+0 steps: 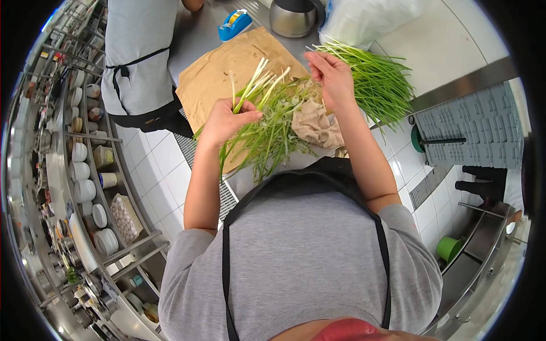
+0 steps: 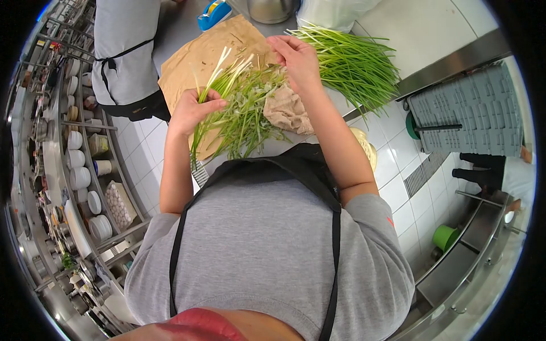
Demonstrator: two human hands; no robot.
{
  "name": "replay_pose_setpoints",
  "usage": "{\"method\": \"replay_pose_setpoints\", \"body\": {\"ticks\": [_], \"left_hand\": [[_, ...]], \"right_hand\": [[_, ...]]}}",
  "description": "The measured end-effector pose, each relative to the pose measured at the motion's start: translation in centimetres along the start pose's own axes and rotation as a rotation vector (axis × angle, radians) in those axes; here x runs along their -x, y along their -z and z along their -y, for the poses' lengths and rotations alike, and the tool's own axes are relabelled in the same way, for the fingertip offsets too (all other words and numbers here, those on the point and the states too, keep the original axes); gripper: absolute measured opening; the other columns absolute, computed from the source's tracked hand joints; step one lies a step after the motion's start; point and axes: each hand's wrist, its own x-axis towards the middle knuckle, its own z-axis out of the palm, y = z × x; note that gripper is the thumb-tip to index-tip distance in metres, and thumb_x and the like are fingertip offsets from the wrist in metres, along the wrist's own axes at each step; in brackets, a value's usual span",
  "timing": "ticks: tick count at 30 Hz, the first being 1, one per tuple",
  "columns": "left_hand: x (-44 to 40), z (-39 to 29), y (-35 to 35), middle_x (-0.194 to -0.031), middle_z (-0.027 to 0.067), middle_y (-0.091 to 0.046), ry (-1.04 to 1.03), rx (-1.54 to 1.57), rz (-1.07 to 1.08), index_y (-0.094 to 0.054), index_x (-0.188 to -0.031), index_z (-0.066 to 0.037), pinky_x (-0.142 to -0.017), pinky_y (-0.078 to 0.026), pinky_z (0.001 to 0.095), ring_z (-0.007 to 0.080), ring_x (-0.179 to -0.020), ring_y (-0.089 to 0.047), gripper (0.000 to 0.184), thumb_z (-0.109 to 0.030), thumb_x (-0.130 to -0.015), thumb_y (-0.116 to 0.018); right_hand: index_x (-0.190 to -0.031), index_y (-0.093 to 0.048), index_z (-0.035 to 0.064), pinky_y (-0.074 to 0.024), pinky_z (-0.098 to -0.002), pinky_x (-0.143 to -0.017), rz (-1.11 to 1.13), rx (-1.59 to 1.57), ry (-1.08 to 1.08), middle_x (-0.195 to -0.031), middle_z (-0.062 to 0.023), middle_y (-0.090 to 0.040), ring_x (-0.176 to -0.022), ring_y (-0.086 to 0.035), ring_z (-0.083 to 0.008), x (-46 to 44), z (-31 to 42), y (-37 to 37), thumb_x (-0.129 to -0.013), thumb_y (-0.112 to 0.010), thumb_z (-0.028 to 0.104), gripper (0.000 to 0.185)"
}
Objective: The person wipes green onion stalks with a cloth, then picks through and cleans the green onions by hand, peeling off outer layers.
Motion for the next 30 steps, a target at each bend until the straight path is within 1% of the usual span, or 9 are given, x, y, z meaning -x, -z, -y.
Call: {"method": "replay_pose_setpoints", "body": {"ticks": [3,6,9,12,19,21,24,27,30], "left_hand": [[0.1,-0.4,0.0,-0.062,-0.0009,-0.056,0.004,0.044,-0.008,-0.06,-0.07,-0.002,-0.049,-0.034,0.0193,0.0042,-0.054,-0.045,0.013,-0.011,-0.067,-0.07],[0.2,-0.7,0.0,-0.061,-0.002,-0.054,0.0,0.063,-0.017,-0.06,-0.07,-0.002,-0.048,-0.033,0.0192,0.004,-0.053,-0.043,0.014,-0.011,-0.067,-0.07],[0.0,-0.2,0.0,-0.061,-0.0028,-0.053,-0.03,0.069,-0.024,-0.06,-0.07,-0.002,-0.048,-0.033,0.0192,0.0038,-0.053,-0.043,0.014,-0.011,-0.066,-0.07],[0.0,-0.1,-0.4,-0.061,-0.0031,-0.053,-0.057,0.052,-0.017,-0.059,-0.07,-0.003,-0.048,-0.033,0.0193,0.0037,-0.054,-0.043,0.014,-0.01,-0.066,-0.071],[-0.2,-0.5,-2.1,-0.067,-0.0009,-0.058,-0.107,0.126,-0.103,-0.062,-0.079,-0.002,-0.047,-0.032,0.0176,0.0025,-0.054,-0.043,0.017,-0.015,-0.07,-0.069],[-0.5,-0.6,-2.0,-0.068,-0.0006,-0.06,-0.027,0.175,-0.056,-0.063,-0.082,-0.002,-0.045,-0.031,0.0171,0.0018,-0.052,-0.042,0.019,-0.017,-0.072,-0.067],[-0.7,-0.5,-2.0,-0.068,-0.001,-0.061,0.025,0.221,-0.024,-0.064,-0.083,-0.002,-0.043,-0.029,0.0166,0.0013,-0.048,-0.038,0.018,-0.018,-0.074,-0.065],[-0.7,-0.4,-1.9,-0.069,-0.0006,-0.061,0.018,0.228,-0.011,-0.064,-0.082,-0.002,-0.042,-0.028,0.0165,0.0016,-0.045,-0.036,0.018,-0.018,-0.075,-0.064],[-0.8,-0.4,-1.9,-0.07,0.0003,-0.062,0.012,0.254,0.01,-0.064,-0.082,-0.002,-0.041,-0.028,0.0165,0.0017,-0.044,-0.035,0.017,-0.018,-0.076,-0.063]], "right_hand": [[-0.078,-0.063,0.0034,-0.0306,-0.0186,-0.045,0.125,0.147,-0.116,-0.064,0.0023,-0.053,-0.049,-0.039,-0.0045,0.3,-0.2,0.8,-0.076,-0.063,0.014,0.011],[-0.079,-0.063,0.0038,-0.0304,-0.0194,-0.046,0.313,0.645,-0.029,-0.061,0.0029,-0.051,-0.049,-0.039,-0.0047,1.3,-1.4,1.0,-0.075,-0.064,0.016,0.013],[-0.082,-0.062,0.0025,-0.0303,-0.0179,-0.047,0.339,0.499,-0.003,-0.063,0.0035,-0.051,-0.051,-0.039,-0.004,2.2,-2.0,-0.1,-0.076,-0.064,0.016,0.015],[-0.084,-0.061,0.0007,-0.0304,-0.0178,-0.047,0.208,0.117,-0.269,-0.064,0.0029,-0.052,-0.051,-0.039,-0.0042,2.2,-0.9,-1.3,-0.076,-0.064,0.015,0.017],[-0.079,-0.062,0.0011,-0.0296,-0.0173,-0.047,0.263,0.013,-0.252,-0.063,0.0027,-0.053,-0.052,-0.041,-0.0034,2.1,-2.0,-1.8,-0.077,-0.063,0.017,0.016],[-0.081,-0.062,-0.0001,-0.0314,-0.0173,-0.048,0.281,0.0,-0.27,-0.065,0.0018,-0.054,-0.053,-0.041,-0.0042,2.6,-1.8,-2.1,-0.078,-0.061,0.016,0.016],[-0.081,-0.062,-0.0001,-0.0322,-0.018,-0.048,0.24,0.066,-0.219,-0.064,0.0024,-0.054,-0.054,-0.042,-0.0044,2.8,-1.5,-2.3,-0.078,-0.061,0.016,0.016],[-0.076,-0.062,0.0042,-0.0326,-0.0189,-0.048,0.234,0.538,0.063,-0.059,0.0032,-0.052,-0.05,-0.041,-0.0047,2.2,-1.7,-1.4,-0.076,-0.062,0.017,0.012],[-0.075,-0.062,0.0043,-0.0324,-0.0187,-0.048,0.259,0.509,0.099,-0.056,0.0035,-0.05,-0.051,-0.042,-0.0045,2.3,-2.0,-1.2,-0.076,-0.062,0.017,0.013]]}}
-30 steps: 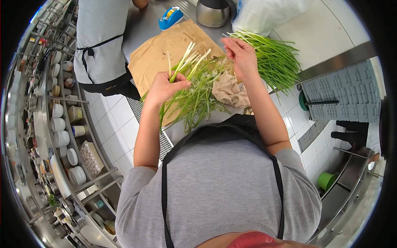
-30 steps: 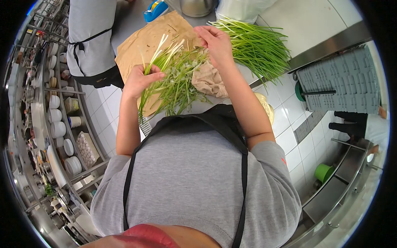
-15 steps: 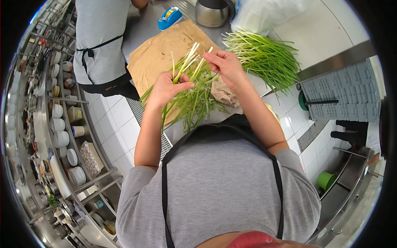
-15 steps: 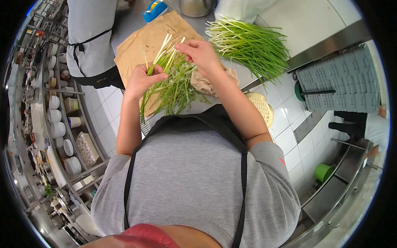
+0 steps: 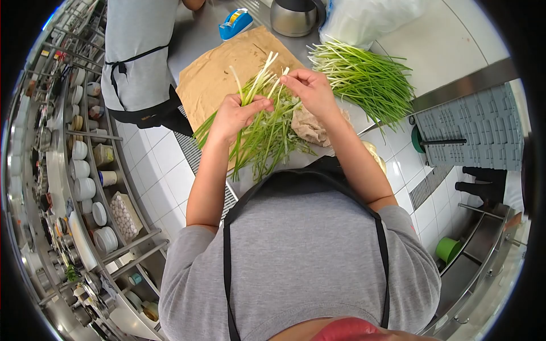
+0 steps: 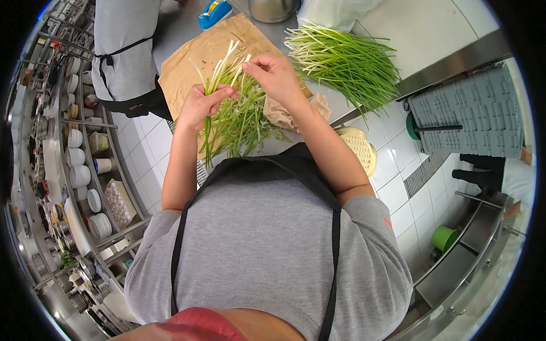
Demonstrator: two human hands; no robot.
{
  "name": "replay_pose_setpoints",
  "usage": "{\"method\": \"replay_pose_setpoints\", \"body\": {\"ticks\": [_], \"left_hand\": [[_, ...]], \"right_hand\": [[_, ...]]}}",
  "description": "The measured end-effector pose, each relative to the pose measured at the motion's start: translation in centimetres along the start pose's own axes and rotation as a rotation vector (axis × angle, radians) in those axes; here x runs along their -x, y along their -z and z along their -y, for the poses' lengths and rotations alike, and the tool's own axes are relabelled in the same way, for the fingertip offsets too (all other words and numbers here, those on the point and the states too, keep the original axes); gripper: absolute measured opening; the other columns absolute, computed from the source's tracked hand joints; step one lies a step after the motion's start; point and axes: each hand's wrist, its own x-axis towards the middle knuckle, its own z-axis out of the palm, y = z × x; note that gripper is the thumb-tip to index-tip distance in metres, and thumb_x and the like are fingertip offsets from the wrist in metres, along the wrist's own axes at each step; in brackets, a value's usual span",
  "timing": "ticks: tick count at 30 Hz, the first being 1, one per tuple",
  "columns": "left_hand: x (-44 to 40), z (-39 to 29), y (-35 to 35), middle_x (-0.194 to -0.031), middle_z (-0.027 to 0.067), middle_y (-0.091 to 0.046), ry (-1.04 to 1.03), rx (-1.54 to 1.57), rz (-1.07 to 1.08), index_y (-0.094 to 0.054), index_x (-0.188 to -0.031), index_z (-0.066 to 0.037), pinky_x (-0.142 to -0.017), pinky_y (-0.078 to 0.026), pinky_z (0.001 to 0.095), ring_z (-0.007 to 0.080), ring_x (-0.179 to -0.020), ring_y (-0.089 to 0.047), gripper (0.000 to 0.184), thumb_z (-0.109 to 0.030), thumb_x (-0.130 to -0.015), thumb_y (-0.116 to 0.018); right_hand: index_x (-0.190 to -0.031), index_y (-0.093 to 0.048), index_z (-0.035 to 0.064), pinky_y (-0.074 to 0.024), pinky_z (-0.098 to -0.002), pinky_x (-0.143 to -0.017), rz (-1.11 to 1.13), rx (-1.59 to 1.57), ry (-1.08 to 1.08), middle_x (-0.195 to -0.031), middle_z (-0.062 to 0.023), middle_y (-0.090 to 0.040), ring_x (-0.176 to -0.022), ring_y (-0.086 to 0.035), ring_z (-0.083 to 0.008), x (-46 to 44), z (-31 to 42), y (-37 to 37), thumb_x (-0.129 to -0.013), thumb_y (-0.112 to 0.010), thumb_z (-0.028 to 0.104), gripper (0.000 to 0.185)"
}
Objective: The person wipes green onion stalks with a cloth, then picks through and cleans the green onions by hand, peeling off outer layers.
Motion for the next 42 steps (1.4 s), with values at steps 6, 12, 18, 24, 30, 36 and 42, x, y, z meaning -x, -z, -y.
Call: {"method": "replay_pose_setpoints", "body": {"ticks": [6,12,18,24,30,36,42], "left_hand": [[0.2,-0.5,-0.5,-0.072,0.0031,-0.063,0.039,0.11,0.004,-0.062,-0.08,-0.002,-0.039,-0.029,0.0162,0.0015,-0.045,-0.038,0.015,-0.016,-0.075,-0.063],[-0.3,0.4,-0.4,-0.068,0.0038,-0.062,0.011,0.057,0.024,-0.061,-0.079,-0.002,-0.04,-0.028,0.0156,0.0013,-0.046,-0.04,0.014,-0.014,-0.072,-0.066],[-0.4,0.0,-0.7,-0.066,0.0034,-0.062,-0.019,0.016,0.0,-0.062,-0.076,-0.002,-0.041,-0.029,0.0164,0.0018,-0.048,-0.043,0.012,-0.012,-0.07,-0.066],[-0.7,0.1,-1.0,-0.066,0.003,-0.062,-0.042,-0.059,-0.072,-0.062,-0.074,-0.003,-0.042,-0.03,0.0171,0.002,-0.049,-0.044,0.01,-0.011,-0.07,-0.065],[-0.9,-0.5,-0.8,-0.066,0.0017,-0.062,-0.048,-0.082,-0.136,-0.063,-0.075,-0.003,-0.043,-0.03,0.0174,0.0018,-0.049,-0.044,0.009,-0.01,-0.07,-0.064],[-1.2,0.4,-0.4,-0.066,0.0031,-0.062,-0.028,-0.017,-0.158,-0.062,-0.077,-0.002,-0.039,-0.026,0.0171,0.0013,-0.044,-0.038,0.011,-0.009,-0.07,-0.066],[-1.1,0.3,-0.4,-0.067,0.0011,-0.061,-0.055,-0.005,-0.124,-0.062,-0.077,-0.003,-0.039,-0.026,0.0167,0.001,-0.044,-0.037,0.012,-0.011,-0.07,-0.067]], "right_hand": [[-0.07,-0.059,0.0069,-0.0318,-0.0172,-0.049,0.02,-0.653,-0.26,-0.059,0.0044,-0.05,-0.052,-0.043,-0.0035,0.4,-0.8,-1.0,-0.076,-0.062,0.015,0.01],[-0.074,-0.057,0.0079,-0.0329,-0.0172,-0.051,-0.055,-0.702,-0.255,-0.063,0.0045,-0.052,-0.055,-0.044,-0.0032,0.4,-0.2,-1.1,-0.075,-0.062,0.011,0.006],[-0.072,-0.054,0.0072,-0.0356,-0.018,-0.054,-0.131,-0.489,-0.048,-0.065,0.0038,-0.052,-0.056,-0.045,-0.0049,-0.2,0.2,0.0,-0.072,-0.061,0.007,0.007],[-0.072,-0.053,0.0053,-0.0365,-0.0193,-0.059,-0.113,0.208,0.466,-0.075,-0.0003,-0.052,-0.063,-0.047,-0.0076,0.2,2.2,0.7,-0.068,-0.06,0.002,0.009],[-0.069,-0.053,0.0062,-0.0379,-0.0225,-0.055,0.036,0.126,0.423,-0.069,-0.0012,-0.048,-0.059,-0.045,-0.0098,2.6,4.7,-0.8,-0.065,-0.062,0.004,0.01],[-0.076,-0.054,0.0056,-0.0384,-0.022,-0.056,-0.063,0.013,0.403,-0.073,-0.0014,-0.05,-0.06,-0.046,-0.0089,1.8,4.7,1.1,-0.067,-0.063,0.006,0.012],[-0.08,-0.057,0.0069,-0.0421,-0.0302,-0.058,0.069,0.48,0.436,-0.076,-0.0059,-0.052,-0.067,-0.052,-0.0212,1.6,2.1,0.0,-0.067,-0.065,0.015,0.017]]}}
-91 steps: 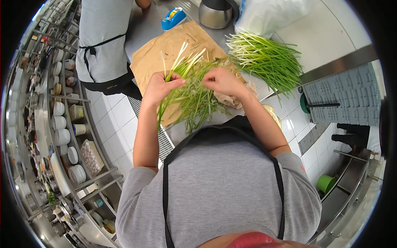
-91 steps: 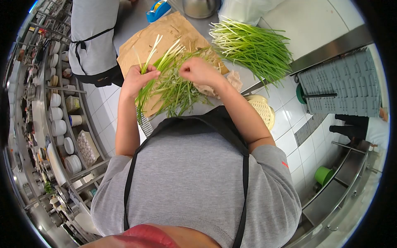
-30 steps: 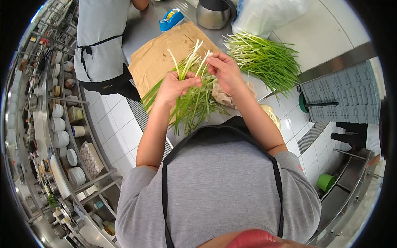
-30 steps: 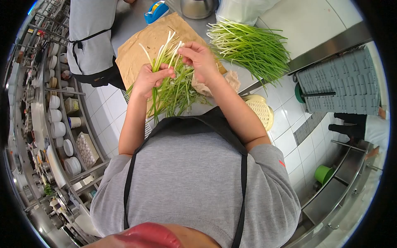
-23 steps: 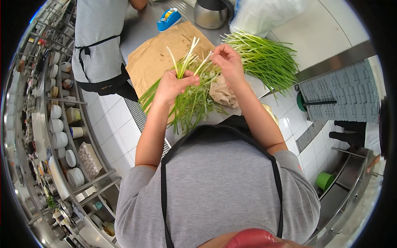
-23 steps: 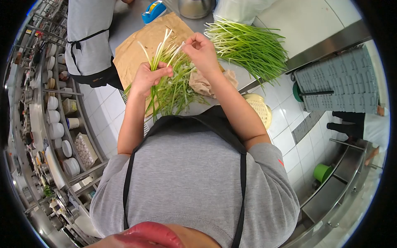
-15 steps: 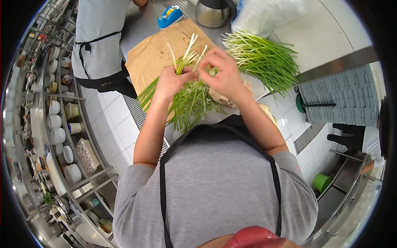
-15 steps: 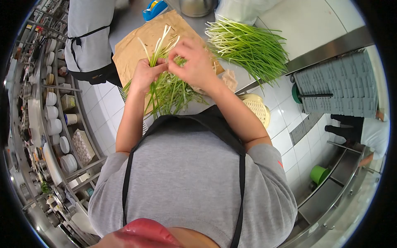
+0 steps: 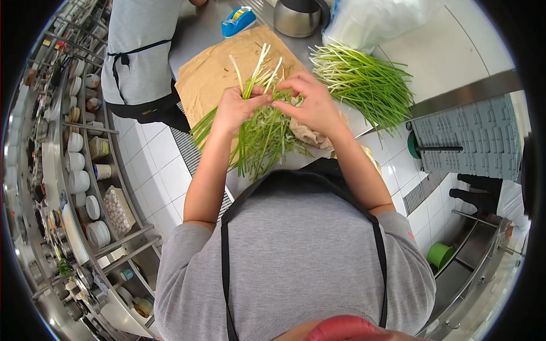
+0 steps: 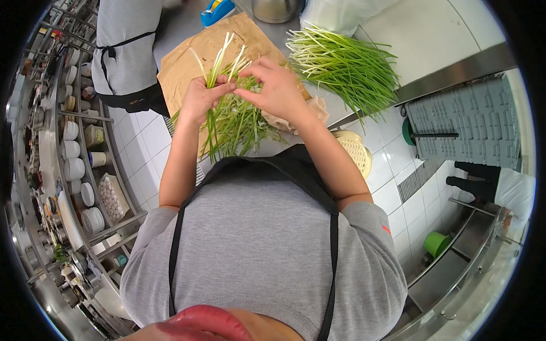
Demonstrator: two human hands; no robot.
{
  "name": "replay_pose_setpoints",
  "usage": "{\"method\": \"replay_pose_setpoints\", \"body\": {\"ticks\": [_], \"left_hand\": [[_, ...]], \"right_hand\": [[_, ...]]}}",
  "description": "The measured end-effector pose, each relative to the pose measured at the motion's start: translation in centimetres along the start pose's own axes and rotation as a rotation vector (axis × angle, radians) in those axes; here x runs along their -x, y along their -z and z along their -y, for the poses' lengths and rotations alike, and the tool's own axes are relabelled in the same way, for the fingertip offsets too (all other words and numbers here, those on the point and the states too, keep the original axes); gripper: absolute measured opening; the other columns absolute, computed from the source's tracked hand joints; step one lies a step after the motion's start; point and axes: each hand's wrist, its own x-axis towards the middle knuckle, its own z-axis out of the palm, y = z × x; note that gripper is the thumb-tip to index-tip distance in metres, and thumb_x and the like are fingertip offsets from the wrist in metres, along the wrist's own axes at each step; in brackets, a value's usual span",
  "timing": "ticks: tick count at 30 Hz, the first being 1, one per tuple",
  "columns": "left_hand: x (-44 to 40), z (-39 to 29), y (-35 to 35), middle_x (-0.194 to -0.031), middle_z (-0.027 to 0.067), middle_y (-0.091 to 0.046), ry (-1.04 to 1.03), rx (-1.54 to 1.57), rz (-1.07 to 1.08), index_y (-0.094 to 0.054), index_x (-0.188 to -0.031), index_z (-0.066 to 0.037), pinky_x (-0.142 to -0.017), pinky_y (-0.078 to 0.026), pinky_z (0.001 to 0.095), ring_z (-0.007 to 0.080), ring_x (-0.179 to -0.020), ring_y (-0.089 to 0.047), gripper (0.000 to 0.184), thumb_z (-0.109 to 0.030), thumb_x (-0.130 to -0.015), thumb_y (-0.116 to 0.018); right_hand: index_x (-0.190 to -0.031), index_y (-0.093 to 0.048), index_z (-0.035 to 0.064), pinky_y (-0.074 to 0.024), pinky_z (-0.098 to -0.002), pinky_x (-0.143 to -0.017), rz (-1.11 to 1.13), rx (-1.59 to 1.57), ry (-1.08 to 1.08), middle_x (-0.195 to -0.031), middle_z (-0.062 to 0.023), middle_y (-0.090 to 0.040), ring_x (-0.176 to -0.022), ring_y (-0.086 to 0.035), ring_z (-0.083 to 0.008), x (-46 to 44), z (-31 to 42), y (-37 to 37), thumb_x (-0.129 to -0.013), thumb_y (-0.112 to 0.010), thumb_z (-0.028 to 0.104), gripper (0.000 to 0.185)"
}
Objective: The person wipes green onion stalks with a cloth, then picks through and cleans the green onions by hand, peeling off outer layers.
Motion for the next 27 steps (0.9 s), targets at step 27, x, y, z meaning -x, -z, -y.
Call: {"method": "replay_pose_setpoints", "body": {"ticks": [27], "left_hand": [[-0.5,0.9,0.8,-0.058,-0.0066,-0.041,0.159,0.16,0.063,-0.061,-0.091,0.0,-0.039,-0.022,0.0174,0.0019,-0.047,-0.033,0.022,-0.012,-0.073,-0.061]], "right_hand": [[-0.077,-0.058,0.0025,-0.0447,-0.0266,-0.059,0.102,-0.359,-0.161,-0.073,-0.007,-0.058,-0.066,-0.056,-0.0184,0.6,1.6,1.8,-0.067,-0.061,0.004,0.01]]}}
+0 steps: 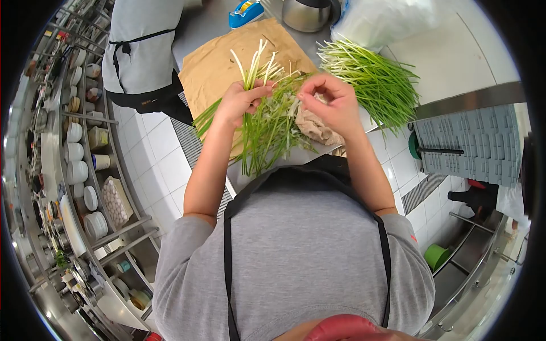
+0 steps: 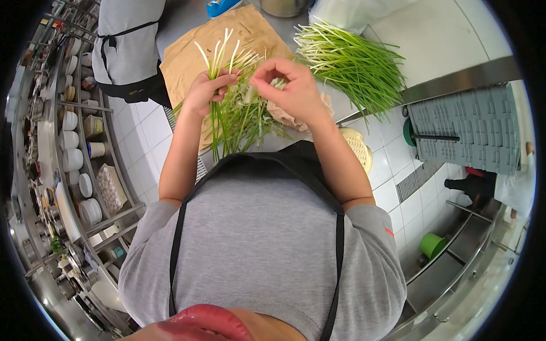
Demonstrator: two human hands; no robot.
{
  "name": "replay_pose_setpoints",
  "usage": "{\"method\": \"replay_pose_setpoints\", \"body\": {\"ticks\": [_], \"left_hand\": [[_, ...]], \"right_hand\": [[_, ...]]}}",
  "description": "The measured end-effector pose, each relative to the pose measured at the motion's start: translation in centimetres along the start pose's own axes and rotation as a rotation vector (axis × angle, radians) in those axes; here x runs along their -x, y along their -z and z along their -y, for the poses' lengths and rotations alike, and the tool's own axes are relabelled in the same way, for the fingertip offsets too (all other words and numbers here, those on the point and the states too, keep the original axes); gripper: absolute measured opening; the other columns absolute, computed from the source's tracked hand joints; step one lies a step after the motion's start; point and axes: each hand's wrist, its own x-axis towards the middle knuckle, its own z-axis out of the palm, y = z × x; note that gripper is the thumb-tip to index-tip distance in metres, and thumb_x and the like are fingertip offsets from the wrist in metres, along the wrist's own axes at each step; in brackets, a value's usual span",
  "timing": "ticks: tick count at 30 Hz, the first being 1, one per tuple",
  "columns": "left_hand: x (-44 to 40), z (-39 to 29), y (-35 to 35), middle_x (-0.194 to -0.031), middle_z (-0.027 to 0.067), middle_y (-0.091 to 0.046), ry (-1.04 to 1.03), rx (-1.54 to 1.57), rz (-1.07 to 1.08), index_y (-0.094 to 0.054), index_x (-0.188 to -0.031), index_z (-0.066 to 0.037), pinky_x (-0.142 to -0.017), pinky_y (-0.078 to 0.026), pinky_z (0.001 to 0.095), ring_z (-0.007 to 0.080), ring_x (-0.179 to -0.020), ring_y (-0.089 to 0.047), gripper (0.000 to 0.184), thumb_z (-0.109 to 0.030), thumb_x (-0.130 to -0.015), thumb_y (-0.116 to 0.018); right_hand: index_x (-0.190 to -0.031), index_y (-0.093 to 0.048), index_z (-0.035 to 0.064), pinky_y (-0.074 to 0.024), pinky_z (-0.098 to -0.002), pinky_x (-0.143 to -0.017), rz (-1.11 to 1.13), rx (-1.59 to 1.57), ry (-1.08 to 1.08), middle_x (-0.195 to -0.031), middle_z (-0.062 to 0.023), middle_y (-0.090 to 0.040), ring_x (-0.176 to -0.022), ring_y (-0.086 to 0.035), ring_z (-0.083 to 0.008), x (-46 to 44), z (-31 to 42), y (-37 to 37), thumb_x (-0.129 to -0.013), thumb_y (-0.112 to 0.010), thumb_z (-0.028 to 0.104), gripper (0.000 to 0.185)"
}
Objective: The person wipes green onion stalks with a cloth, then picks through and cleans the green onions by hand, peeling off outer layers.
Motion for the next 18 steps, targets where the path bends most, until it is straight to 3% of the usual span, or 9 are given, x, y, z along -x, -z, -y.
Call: {"method": "replay_pose_setpoints", "body": {"ticks": [1,4,5,8,11,13,18], "left_hand": [[-0.2,0.2,-0.1,-0.058,-0.0066,-0.042,-0.015,-0.042,-0.008,-0.061,-0.091,0.0,-0.039,-0.023,0.0174,0.0019,-0.047,-0.034,0.022,-0.012,-0.073,-0.06],[-1.0,1.0,-0.8,-0.056,-0.0057,-0.042,-0.088,-0.213,-0.032,-0.061,-0.086,-0.001,-0.04,-0.025,0.0177,0.0022,-0.047,-0.035,0.017,-0.014,-0.075,-0.059],[-1.0,0.8,-0.9,-0.056,-0.0054,-0.042,-0.112,-0.244,-0.018,-0.06,-0.083,-0.002,-0.04,-0.026,0.018,0.0026,-0.047,-0.036,0.015,-0.014,-0.075,-0.059],[-0.3,0.6,-1.5,-0.06,-0.0025,-0.047,-0.122,-0.337,-0.011,-0.059,-0.082,-0.001,-0.046,-0.031,0.0201,0.0054,-0.052,-0.04,0.015,-0.015,-0.075,-0.058],[-0.1,-0.1,-1.6,-0.071,0.0026,-0.056,-0.086,-0.424,-0.032,-0.06,-0.089,0.001,-0.058,-0.04,0.0232,0.0099,-0.063,-0.049,0.021,-0.014,-0.075,-0.056],[-0.1,0.2,-1.5,-0.074,0.0033,-0.057,-0.072,-0.442,0.023,-0.059,-0.09,0.001,-0.061,-0.041,0.0233,0.0107,-0.067,-0.05,0.022,-0.014,-0.075,-0.056],[1.0,-0.5,-0.9,-0.073,-0.0002,-0.055,-0.026,-0.379,0.085,-0.061,-0.093,-0.002,-0.054,-0.036,0.0217,0.0074,-0.061,-0.045,0.023,-0.014,-0.075,-0.053]], "right_hand": [[-0.078,-0.059,0.0024,-0.045,-0.0271,-0.059,-0.017,0.034,-0.005,-0.075,-0.007,-0.058,-0.067,-0.057,-0.0186,-0.2,0.1,0.4,-0.068,-0.061,0.005,0.01],[-0.079,-0.06,0.003,-0.0455,-0.0292,-0.061,0.267,0.815,0.293,-0.075,-0.0062,-0.057,-0.071,-0.056,-0.0204,-0.4,-3.4,0.2,-0.067,-0.061,0.008,0.013],[-0.082,-0.061,0.0043,-0.045,-0.0318,-0.065,0.3,0.813,0.254,-0.074,-0.0055,-0.055,-0.072,-0.055,-0.023,-0.6,-3.4,0.0,-0.065,-0.061,0.012,0.018],[-0.083,-0.061,0.0064,-0.0442,-0.0328,-0.068,-0.002,0.552,0.269,-0.076,-0.0035,-0.054,-0.075,-0.053,-0.0231,-1.6,-0.3,-1.3,-0.065,-0.06,0.012,0.019],[-0.083,-0.062,0.0095,-0.0426,-0.0333,-0.07,-0.069,0.748,0.537,-0.085,-0.001,-0.054,-0.082,-0.051,-0.0213,-2.8,-0.9,-1.7,-0.066,-0.058,0.012,0.018],[-0.082,-0.062,0.0112,-0.0411,-0.0328,-0.072,-0.012,0.847,0.551,-0.088,0.0002,-0.053,-0.085,-0.049,-0.0205,-2.8,-1.2,-1.5,-0.065,-0.059,0.012,0.017],[-0.078,-0.061,0.0125,-0.039,-0.0322,-0.074,-0.083,1.009,0.591,-0.088,0.0009,-0.053,-0.085,-0.049,-0.0193,-3.2,-1.4,0.1,-0.065,-0.059,0.013,0.013]]}}
